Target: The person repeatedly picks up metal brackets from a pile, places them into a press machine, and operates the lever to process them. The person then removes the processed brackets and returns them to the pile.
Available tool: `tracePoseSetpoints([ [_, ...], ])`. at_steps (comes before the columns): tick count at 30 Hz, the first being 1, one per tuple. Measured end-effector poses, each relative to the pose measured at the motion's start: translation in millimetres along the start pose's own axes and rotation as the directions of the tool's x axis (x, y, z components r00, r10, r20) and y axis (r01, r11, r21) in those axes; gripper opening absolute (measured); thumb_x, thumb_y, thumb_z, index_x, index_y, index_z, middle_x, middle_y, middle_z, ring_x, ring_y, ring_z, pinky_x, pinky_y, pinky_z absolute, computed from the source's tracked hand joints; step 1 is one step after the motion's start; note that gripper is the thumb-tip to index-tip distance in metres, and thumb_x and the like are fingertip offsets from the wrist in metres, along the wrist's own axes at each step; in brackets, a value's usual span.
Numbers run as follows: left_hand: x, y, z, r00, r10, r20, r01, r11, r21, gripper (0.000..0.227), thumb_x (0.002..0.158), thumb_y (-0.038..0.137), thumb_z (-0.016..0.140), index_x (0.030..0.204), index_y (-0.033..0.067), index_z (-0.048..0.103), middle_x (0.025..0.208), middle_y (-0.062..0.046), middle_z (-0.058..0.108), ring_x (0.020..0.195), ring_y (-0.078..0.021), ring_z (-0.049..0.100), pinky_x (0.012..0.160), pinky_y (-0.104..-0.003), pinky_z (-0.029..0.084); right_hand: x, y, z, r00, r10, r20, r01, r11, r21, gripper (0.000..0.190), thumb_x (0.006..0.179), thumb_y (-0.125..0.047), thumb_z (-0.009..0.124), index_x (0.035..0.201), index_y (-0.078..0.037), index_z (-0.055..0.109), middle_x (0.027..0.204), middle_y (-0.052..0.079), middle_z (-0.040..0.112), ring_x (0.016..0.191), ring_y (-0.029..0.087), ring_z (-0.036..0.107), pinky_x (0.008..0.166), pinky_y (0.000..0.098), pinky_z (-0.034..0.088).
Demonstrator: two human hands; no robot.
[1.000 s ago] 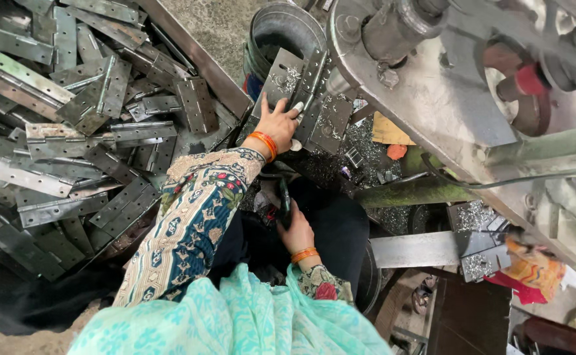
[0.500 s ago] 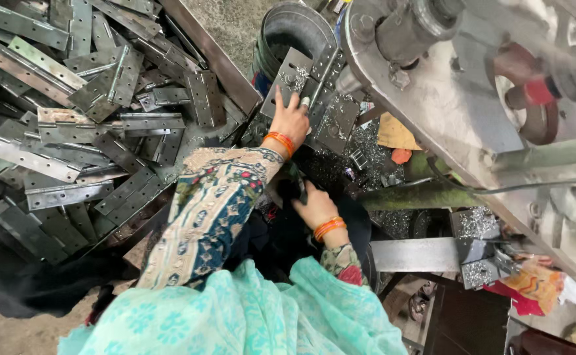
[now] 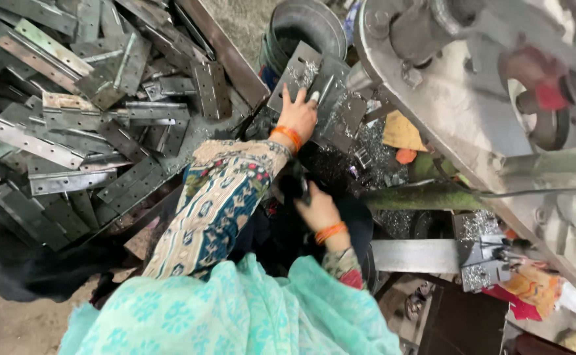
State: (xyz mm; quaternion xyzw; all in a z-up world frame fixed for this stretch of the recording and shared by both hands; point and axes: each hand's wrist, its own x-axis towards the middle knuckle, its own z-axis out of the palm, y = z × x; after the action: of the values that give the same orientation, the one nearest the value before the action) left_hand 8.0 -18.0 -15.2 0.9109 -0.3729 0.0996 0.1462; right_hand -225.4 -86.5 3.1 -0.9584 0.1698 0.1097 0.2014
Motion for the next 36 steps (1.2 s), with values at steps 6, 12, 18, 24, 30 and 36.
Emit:
tracePoseSetpoints([
  [6,26,2,1,0.999,-0.034,-0.030,0.033,0.999,-0.024,0.029,0.093,0.022,0.055,0.109,0.0145,0.078,0.145,0.000,0.056,0.142,-0.0355,0.033,0.110,-0.082,0.011,5,-10,4,0.994,0.101,0.042,-0.094,0.984,-0.150,0.074,0.083,-0.036,0.075,0.146,-0.010,0.048,0.111,0.026,0.071,0.102,0.045,0.069,0.087,0.0518,0.057],
  [12,13,1,-18,0.996,0.023,0.089,-0.026,0.999,0.027,0.032,0.102,0.026,0.052,0.117,0.0146,0.077,0.147,-0.003,0.055,0.150,-0.0389,0.029,0.113,-0.082,0.011,-21,13,90,0.975,0.040,-0.219,-0.016,0.994,0.112,0.081,0.078,-0.035,0.078,0.148,-0.012,0.045,0.117,0.025,0.070,0.104,0.046,0.068,0.085,0.0527,0.057],
  [18,-2,3,-24,0.984,0.019,0.179,-0.031,0.998,0.063,0.037,0.095,0.030,0.050,0.122,0.0188,0.073,0.151,-0.001,0.049,0.148,-0.0398,0.022,0.109,-0.083,0.006,-10,0,39,0.996,0.051,-0.079,-0.049,0.998,0.029,0.078,0.079,-0.035,0.077,0.147,-0.012,0.047,0.114,0.027,0.070,0.104,0.047,0.067,0.086,0.0527,0.057],
  [24,17,1,-23,0.996,-0.026,0.087,0.016,0.994,0.111,0.041,0.102,0.032,0.046,0.129,0.0167,0.072,0.157,-0.002,0.045,0.150,-0.0400,0.022,0.111,-0.083,0.004,5,-20,-23,0.994,0.093,0.057,-0.088,0.993,-0.083,0.063,0.085,-0.038,0.075,0.140,-0.011,0.057,0.109,0.029,0.072,0.103,0.047,0.069,0.087,0.0515,0.058],
  [30,25,1,-24,0.993,-0.016,0.121,-0.001,0.990,0.143,0.039,0.100,0.031,0.047,0.127,0.0179,0.072,0.158,-0.004,0.044,0.150,-0.0407,0.023,0.109,-0.082,0.006,-25,-4,70,0.974,0.035,-0.223,-0.010,0.994,0.110,0.075,0.078,-0.031,0.079,0.144,-0.010,0.051,0.112,0.027,0.071,0.101,0.046,0.068,0.083,0.0518,0.057],
  [36,28,-3,-10,1.000,-0.014,-0.017,0.015,0.997,0.076,0.040,0.100,0.036,0.049,0.122,0.0162,0.075,0.148,-0.002,0.055,0.149,-0.0365,0.027,0.112,-0.080,0.007,-19,20,90,0.980,0.051,-0.193,-0.027,0.992,0.126,0.076,0.079,-0.029,0.079,0.145,-0.008,0.047,0.113,0.028,0.069,0.103,0.047,0.067,0.083,0.0518,0.056],
])
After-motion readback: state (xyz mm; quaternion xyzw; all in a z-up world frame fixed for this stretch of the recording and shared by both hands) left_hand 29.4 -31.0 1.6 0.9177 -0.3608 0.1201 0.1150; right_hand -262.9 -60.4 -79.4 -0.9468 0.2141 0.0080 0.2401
